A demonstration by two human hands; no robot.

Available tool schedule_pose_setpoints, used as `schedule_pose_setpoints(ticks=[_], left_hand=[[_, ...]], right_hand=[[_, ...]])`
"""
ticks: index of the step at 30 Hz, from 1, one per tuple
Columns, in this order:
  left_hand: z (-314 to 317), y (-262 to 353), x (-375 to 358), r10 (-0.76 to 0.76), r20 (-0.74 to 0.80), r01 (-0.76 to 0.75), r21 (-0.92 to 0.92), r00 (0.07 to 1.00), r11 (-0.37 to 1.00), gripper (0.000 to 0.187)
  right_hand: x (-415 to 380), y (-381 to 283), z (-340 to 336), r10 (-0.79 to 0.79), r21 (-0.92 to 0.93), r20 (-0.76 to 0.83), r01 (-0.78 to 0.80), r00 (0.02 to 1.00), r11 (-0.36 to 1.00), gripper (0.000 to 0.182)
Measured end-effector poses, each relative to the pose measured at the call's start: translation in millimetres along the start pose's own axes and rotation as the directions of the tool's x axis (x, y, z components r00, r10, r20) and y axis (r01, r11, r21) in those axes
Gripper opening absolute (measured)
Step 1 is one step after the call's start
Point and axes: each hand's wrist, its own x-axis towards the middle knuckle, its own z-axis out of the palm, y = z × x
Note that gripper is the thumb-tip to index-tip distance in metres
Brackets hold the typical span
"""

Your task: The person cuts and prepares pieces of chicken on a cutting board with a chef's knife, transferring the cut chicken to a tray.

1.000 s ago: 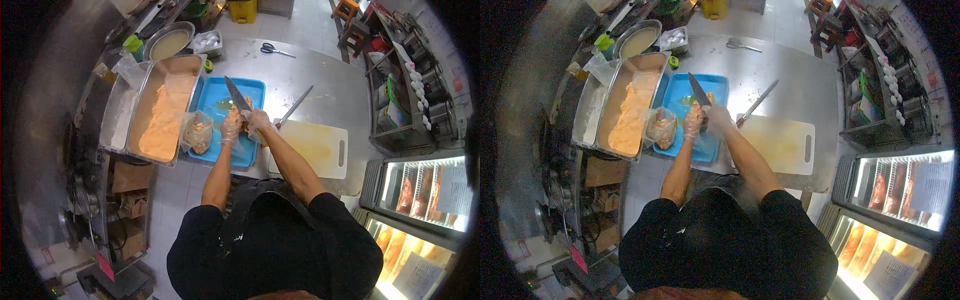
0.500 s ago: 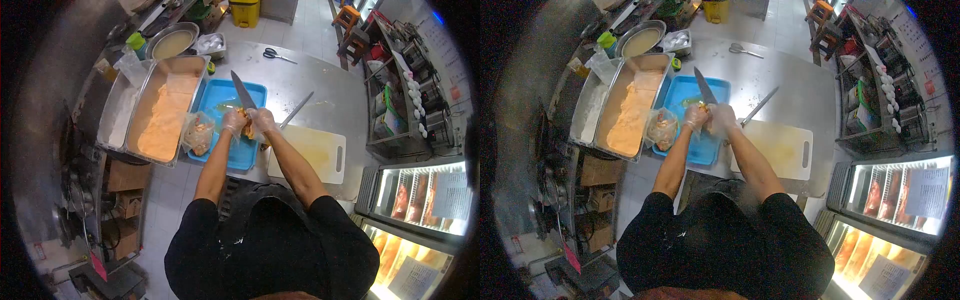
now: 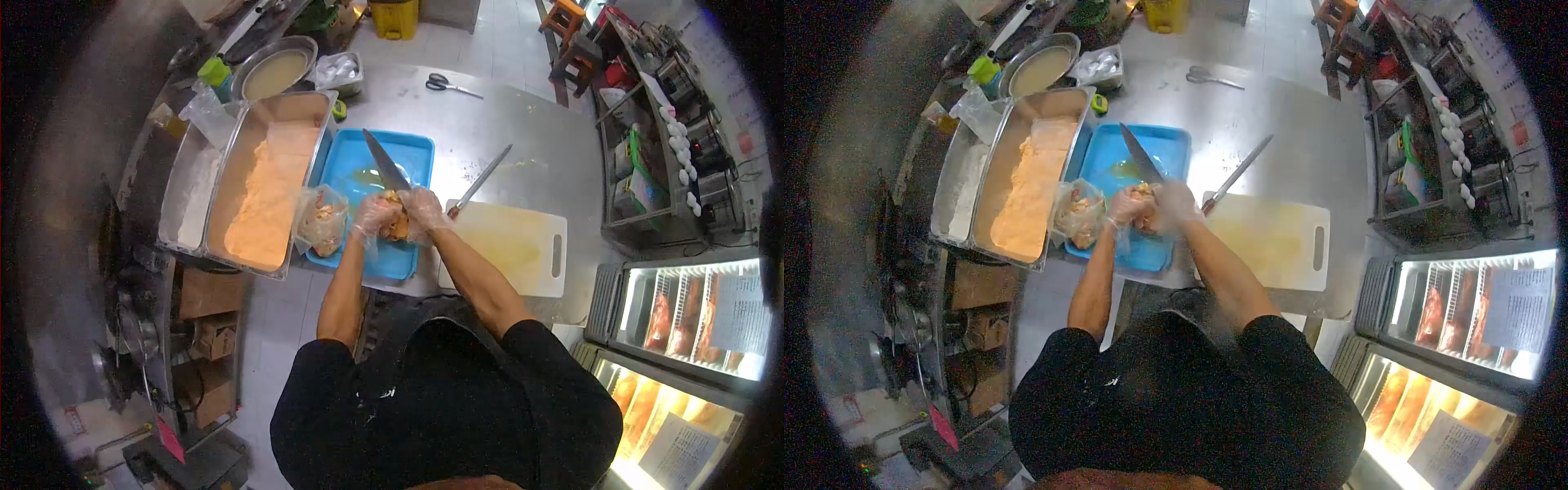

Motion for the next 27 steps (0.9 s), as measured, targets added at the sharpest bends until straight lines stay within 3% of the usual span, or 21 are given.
schedule_pose_setpoints(ticks=[2,3,6,9,12,15,18,19,21,22,24,25,27], left_hand=[[-1.9,-26.6,1.0,-0.071,0.012,0.071,-0.313,0.997,0.947,0.033],[-9.8,-12.8,-5.9,-0.061,0.026,0.065,-0.2,0.998,0.978,0.028],[-9.3,-42.1,0.4,0.096,-0.01,-0.093,-0.388,0.995,0.917,0.032],[-10.7,-55.9,-5.8,-0.014,-0.086,-0.038,-0.576,0.996,0.816,0.036],[-18.0,-62.9,-3.4,-0.04,-0.304,0.024,-0.055,0.952,0.998,0.045],[-7.8,-52.0,-10.6,-0.086,-0.507,0.224,0.218,0.857,0.95,0.055],[13.9,-40.7,-38.2,-0.073,-0.41,0.267,0.441,0.909,0.857,0.063],[27.2,-61.6,-37.5,0.11,-0.545,0.012,0.215,0.831,0.977,0.06],[28.9,-71.9,-40.3,-0.003,-0.5,0.017,0.025,0.866,1.0,0.056],[29.2,-63.6,-43.0,-0.055,-0.47,0.022,-0.075,0.881,0.997,0.054],[20.1,-78.7,-38.4,-0.052,-0.45,0.072,0.026,0.891,0.997,0.048],[11.5,-83.9,-36.9,-0.05,-0.441,0.095,0.081,0.896,0.992,0.046],[-1.1,-85.6,-37.1,0.063,-0.396,-0.044,0.055,0.916,0.997,0.043]], right_hand=[[-16.2,-14.0,-17.1,-0.122,-0.079,-0.034,0.119,0.992,0.99,0.03],[-19.1,-17.0,-19.6,-0.148,-0.094,-0.046,0.143,0.988,0.985,0.029],[-25.9,-20.5,-28.6,-0.141,-0.091,-0.048,0.136,0.989,0.986,0.031],[-28.6,-19.7,-33.8,-0.143,-0.034,-0.033,0.142,0.989,0.989,0.037],[-26.0,-11.9,-17.8,-0.069,0.166,-0.13,0.09,0.989,0.982,0.046],[-29.1,-4.0,-17.2,-0.037,0.286,-0.073,0.056,0.997,0.957,0.053],[-30.7,-2.6,-7.3,0.03,0.446,-0.098,0.017,0.995,0.895,0.056],[-33.6,-8.8,-15.2,0.068,0.512,-0.068,-0.024,0.995,0.859,0.056],[-47.2,-19.0,-24.9,0.146,0.63,0.018,-0.124,0.989,0.767,0.056],[-51.7,-21.1,-22.9,0.105,0.512,-0.035,-0.073,0.994,0.856,0.046],[-54.2,-28.4,-20.6,-0.012,0.238,-0.124,0.042,0.992,0.97,0.025],[-52.9,-32.5,-14.9,0.059,0.306,-0.097,-0.027,0.994,0.952,0.033],[-54.7,-36.0,-0.3,0.208,0.433,-0.023,-0.178,0.978,0.884,0.05]])
